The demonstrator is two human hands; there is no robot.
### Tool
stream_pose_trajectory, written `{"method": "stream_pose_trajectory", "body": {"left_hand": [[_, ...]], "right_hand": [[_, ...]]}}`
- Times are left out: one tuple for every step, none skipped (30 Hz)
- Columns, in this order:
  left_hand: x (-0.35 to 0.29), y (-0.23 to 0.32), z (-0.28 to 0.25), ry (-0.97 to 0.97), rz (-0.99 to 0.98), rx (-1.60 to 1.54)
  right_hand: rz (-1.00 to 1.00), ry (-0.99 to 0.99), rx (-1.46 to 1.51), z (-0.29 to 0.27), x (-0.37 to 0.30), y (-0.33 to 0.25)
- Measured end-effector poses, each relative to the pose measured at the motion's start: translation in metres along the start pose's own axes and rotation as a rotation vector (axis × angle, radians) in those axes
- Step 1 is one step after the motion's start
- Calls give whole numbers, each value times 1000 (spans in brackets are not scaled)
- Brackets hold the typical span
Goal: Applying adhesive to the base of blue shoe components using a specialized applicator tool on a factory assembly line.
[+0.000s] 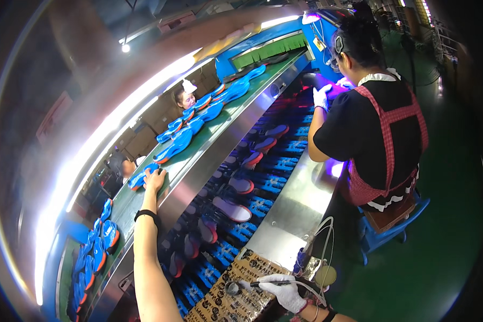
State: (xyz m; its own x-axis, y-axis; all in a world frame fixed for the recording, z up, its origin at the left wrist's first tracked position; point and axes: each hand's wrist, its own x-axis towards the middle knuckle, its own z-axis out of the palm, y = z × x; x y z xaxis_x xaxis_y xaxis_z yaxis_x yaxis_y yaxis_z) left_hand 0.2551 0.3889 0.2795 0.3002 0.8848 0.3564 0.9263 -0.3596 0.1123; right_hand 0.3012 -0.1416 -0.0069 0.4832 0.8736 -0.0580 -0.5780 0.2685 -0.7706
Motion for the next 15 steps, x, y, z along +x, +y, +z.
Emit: {"method": "stream_pose_trajectory", "body": {"left_hand": [[-1, 0, 4, 57, -16, -91], [4, -4, 4, 110, 34, -160], [11, -29, -1, 180, 67, -221], [18, -79, -22, 423, 243, -165], [21, -89, -38, 412, 300, -136], [12, -46, -20, 283, 193, -424], [-12, -1, -12, 152, 75, -696], [-26, -19, -19, 354, 33, -748], [-45, -20, -22, 356, 22, -748], [-69, -11, -31, 329, 53, -782], [-98, -2, -47, 307, 86, -816], [-136, 14, -66, 312, 84, -734], [-146, -12, -73, 337, 71, -728], [-151, -43, -75, 385, 191, -646], [-156, -65, -73, 422, 317, -565]], "right_hand": [[-4, 18, 31, 2, 2, 1], [-10, 30, 24, 5, 2, 0], [-13, 17, 17, 10, -1, 0], [34, -39, 61, 18, -6, 5], [42, -56, 57, 19, -6, 12], [27, -8, 21, 10, 2, 21], [11, 29, -12, 2, 6, 25], [14, -23, -20, 9, 1, 26], [-20, -30, -46, 10, 1, 31], [-12, -33, -39, 10, 0, 33], [-8, -40, -31, 13, -1, 35], [-13, -36, -34, 16, -4, 37], [15, -68, 21, 24, -8, 39], [42, -99, 76, 30, -11, 40], [37, -113, 71, 35, -12, 41]]}}
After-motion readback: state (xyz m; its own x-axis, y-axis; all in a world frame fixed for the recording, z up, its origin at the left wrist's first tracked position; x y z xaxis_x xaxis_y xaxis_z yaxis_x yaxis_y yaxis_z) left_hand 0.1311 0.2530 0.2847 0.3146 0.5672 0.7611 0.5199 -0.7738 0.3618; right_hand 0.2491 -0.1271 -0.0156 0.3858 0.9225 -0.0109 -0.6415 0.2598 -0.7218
